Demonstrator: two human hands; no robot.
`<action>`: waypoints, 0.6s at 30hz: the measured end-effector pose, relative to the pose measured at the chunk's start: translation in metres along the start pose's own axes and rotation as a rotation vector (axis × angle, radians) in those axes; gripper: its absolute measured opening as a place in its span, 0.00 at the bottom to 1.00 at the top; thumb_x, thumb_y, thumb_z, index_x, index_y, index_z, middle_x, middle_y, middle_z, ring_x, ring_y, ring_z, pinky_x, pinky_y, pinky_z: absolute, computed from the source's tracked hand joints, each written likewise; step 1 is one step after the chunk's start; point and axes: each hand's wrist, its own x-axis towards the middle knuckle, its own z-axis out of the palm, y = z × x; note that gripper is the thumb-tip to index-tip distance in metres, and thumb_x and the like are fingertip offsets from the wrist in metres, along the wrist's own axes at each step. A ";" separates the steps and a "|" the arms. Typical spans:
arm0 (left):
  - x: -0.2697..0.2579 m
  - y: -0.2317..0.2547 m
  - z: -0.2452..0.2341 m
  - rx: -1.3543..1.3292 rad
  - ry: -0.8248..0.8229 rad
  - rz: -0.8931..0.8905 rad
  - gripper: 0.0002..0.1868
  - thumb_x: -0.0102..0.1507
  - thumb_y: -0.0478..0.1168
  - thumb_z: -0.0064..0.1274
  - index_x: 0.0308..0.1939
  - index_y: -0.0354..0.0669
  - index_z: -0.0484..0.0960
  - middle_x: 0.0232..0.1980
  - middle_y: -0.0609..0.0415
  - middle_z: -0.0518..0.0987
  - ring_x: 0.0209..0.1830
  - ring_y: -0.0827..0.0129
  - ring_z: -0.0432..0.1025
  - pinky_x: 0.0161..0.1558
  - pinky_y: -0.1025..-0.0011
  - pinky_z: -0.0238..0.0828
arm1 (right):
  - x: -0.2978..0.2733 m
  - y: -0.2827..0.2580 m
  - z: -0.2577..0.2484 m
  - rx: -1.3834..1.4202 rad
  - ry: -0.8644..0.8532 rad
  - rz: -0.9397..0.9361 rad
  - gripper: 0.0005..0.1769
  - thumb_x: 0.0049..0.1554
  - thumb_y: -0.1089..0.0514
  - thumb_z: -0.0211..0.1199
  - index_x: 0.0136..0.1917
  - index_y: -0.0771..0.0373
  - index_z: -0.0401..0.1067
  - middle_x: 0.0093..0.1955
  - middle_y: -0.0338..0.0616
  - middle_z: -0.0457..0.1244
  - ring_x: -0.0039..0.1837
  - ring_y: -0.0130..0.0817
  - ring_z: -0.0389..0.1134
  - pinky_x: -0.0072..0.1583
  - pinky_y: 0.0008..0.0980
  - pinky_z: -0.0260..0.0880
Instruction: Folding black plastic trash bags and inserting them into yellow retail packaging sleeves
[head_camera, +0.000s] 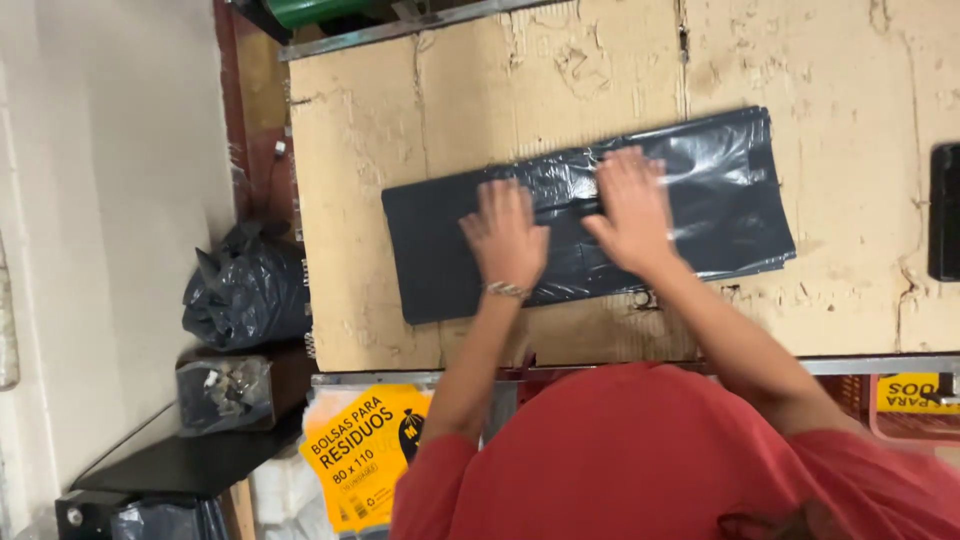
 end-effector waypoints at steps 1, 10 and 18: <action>0.008 0.022 0.009 -0.078 -0.081 0.174 0.40 0.67 0.56 0.45 0.80 0.46 0.54 0.85 0.48 0.48 0.86 0.48 0.36 0.73 0.29 0.38 | 0.011 -0.014 0.016 0.035 0.009 -0.061 0.44 0.67 0.31 0.46 0.78 0.70 0.63 0.80 0.62 0.55 0.83 0.59 0.47 0.79 0.63 0.36; 0.030 -0.108 0.024 0.048 -0.118 0.014 0.56 0.60 0.76 0.42 0.82 0.48 0.48 0.85 0.42 0.42 0.84 0.40 0.32 0.70 0.26 0.43 | -0.002 0.082 -0.005 -0.112 -0.078 0.157 0.51 0.61 0.29 0.54 0.82 0.70 0.59 0.85 0.63 0.49 0.86 0.62 0.39 0.78 0.73 0.31; -0.078 -0.156 0.040 0.067 0.210 0.707 0.37 0.67 0.72 0.29 0.72 0.60 0.69 0.72 0.57 0.71 0.71 0.58 0.66 0.61 0.49 0.68 | -0.041 0.001 0.002 -0.014 -0.026 0.002 0.38 0.64 0.44 0.54 0.76 0.76 0.62 0.78 0.68 0.55 0.82 0.63 0.51 0.80 0.61 0.38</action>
